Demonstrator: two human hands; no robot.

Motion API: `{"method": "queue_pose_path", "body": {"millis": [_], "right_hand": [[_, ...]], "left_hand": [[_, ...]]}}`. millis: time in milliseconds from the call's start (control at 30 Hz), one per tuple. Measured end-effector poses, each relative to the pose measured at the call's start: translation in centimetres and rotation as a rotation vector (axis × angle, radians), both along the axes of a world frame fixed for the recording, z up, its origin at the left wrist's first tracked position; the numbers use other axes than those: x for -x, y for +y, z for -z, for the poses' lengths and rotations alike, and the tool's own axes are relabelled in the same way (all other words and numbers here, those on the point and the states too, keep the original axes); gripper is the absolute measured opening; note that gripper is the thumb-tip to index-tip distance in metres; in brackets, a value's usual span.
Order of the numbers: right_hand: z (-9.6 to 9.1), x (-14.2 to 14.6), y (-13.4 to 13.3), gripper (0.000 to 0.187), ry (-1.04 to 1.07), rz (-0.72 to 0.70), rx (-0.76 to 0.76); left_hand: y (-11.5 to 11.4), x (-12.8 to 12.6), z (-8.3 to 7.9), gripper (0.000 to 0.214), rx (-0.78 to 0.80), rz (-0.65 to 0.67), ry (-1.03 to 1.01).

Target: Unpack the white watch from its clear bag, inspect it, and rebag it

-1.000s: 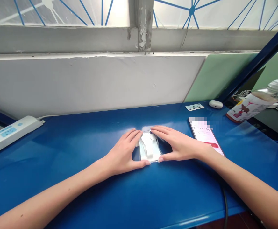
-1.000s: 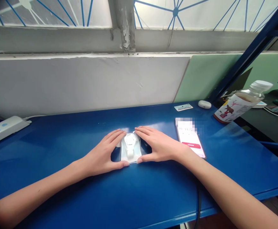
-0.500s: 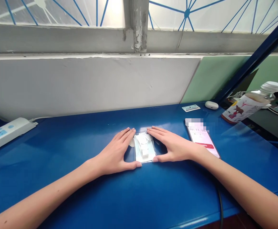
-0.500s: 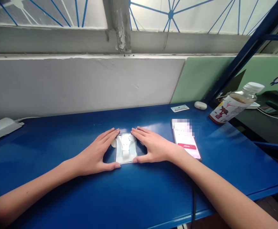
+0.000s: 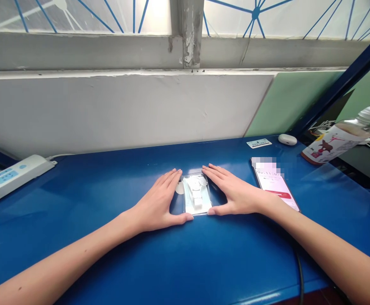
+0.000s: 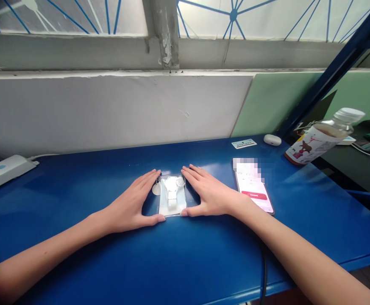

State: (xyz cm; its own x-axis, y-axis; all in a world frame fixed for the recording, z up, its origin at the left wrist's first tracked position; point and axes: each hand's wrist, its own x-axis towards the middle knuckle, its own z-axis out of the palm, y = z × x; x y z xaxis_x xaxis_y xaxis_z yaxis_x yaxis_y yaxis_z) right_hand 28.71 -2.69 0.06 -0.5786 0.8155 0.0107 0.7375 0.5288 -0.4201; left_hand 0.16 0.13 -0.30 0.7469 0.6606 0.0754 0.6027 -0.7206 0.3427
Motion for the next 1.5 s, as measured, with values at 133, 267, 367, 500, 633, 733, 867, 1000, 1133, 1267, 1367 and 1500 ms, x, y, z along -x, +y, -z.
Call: {"method": "queue_pose_path", "body": {"millis": [133,267,367,500,633,733,867,1000,1133,1267,1367,1500], "right_hand": [[0.0,0.0,0.1,0.114,0.008,0.009,0.008],[0.3,-0.2,0.2,0.114,0.023,0.01,-0.003],[0.4,-0.3,0.2,0.112,0.027,0.011,-0.018],[0.4,-0.3,0.2,0.112,-0.002,0.004,-0.006],[0.3,-0.2,0.2,0.107,0.006,-0.02,-0.014],[0.3,-0.3,0.2,0.106,-0.013,-0.022,-0.007],[0.2,-0.2,0.2,0.107,-0.034,-0.014,0.011],[-0.1,0.0,0.2,0.108,-0.039,-0.009,0.023],[-0.3,0.1,0.2,0.111,-0.034,0.005,0.053],[-0.3,0.1,0.2,0.114,-0.031,0.019,0.086],[-0.4,0.1,0.2,0.113,-0.051,0.011,0.09],[-0.6,-0.2,0.3,0.111,-0.052,-0.034,0.057]], "left_hand": [[0.0,0.1,0.1,0.112,-0.006,-0.01,-0.023],[0.0,0.1,0.2,0.112,-0.012,-0.006,-0.03],[0.0,0.1,0.2,0.11,-0.018,-0.01,-0.037],[0.0,0.1,0.1,0.109,-0.02,-0.015,-0.035],[0.0,0.1,-0.1,0.106,-0.024,-0.01,0.012],[-0.1,-0.1,-0.3,0.101,-0.034,-0.013,0.026],[-0.2,-0.2,-0.4,0.1,-0.025,-0.02,0.031],[-0.2,-0.1,-0.3,0.101,-0.025,-0.017,0.015],[-0.2,-0.1,-0.3,0.103,-0.021,-0.014,0.003],[-0.2,-0.2,-0.5,0.102,-0.026,-0.003,0.007],[-0.2,-0.2,-0.5,0.102,-0.024,-0.006,0.031],[-0.2,-0.2,-0.5,0.101,-0.03,-0.006,0.042]]}}
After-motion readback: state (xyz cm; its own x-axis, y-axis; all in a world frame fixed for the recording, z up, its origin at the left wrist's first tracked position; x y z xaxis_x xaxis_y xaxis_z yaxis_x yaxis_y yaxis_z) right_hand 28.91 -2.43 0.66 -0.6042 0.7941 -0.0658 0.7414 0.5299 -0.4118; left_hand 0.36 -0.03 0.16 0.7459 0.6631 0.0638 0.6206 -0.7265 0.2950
